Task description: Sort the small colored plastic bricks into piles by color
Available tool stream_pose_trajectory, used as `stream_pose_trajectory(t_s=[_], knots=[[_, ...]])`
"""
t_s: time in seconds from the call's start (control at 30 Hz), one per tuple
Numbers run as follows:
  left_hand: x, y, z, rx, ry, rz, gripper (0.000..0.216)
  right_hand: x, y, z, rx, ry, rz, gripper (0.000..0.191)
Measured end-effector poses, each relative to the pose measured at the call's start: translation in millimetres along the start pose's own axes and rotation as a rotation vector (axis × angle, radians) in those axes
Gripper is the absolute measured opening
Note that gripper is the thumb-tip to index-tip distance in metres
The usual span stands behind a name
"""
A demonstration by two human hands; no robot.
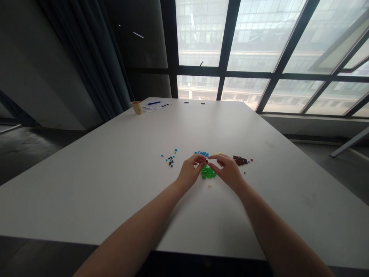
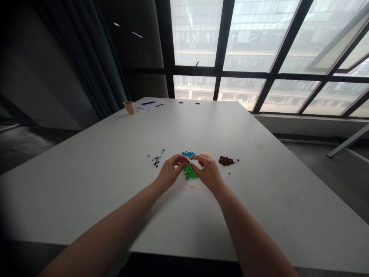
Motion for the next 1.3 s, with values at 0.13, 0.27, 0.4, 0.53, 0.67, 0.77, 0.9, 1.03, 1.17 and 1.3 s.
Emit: stream_pose_trajectory(t_s=[0.13, 0.27, 0.4, 0.53, 0.67, 0.77, 0.9, 1.03, 1.17, 1.3], knots=[[0.0, -1.8, -2.1, 0.012, 0.022, -0.010, 0.012, -0.4, -0.4, 3.1, -0.019, -0.012, 0.003, 0.019], [-0.1, -2.4, -1.6, 0.017, 0.034, -0.019, 0.011, -0.9, 0.1, 5.0, -0.012, -0.025, 0.005, 0.018], [-0.1, -2.3, -2.0, 0.033, 0.045, -0.014, 0.010, -0.8, 0.9, 5.1, -0.001, -0.031, 0.011, 0.018], [-0.8, -1.1, -4.4, 0.065, 0.071, 0.002, 0.009, -0.3, 4.0, 6.0, 0.000, -0.039, 0.058, 0.019], [-1.3, -0.8, -4.1, 0.089, 0.068, 0.008, 0.007, -0.5, 4.6, 5.7, -0.014, -0.042, 0.083, 0.016], [-1.2, 1.0, -2.6, 0.088, 0.058, 0.023, 0.007, -0.9, 6.5, 8.0, -0.033, -0.051, 0.086, 0.013], [-0.8, 2.7, -1.2, 0.112, 0.039, 0.045, 0.010, 1.1, 7.9, 8.9, -0.066, -0.047, 0.091, 0.012], [0.8, -3.3, -1.4, 0.146, 0.050, 0.020, 0.014, 1.1, -24.3, -28.1, -0.210, 0.134, 0.048, 0.011], [3.2, -12.2, 4.3, 0.177, 0.037, -0.032, 0.017, -30.6, -89.2, -121.7, -0.474, 0.695, 0.012, 0.015], [5.0, -14.8, 8.5, 0.196, 0.026, -0.042, 0.017, -65.1, -101.9, -185.0, -0.465, 1.011, 0.147, 0.016]])
Point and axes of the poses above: each hand's wrist, its own x-axis towards the middle knuckle, its own y-axis out of the palm, z = x × y, the point moved 10 cm from there along x, towards the middle knuckle, and after that the axes turned 7 degrees about z, right-handed, at the moved point
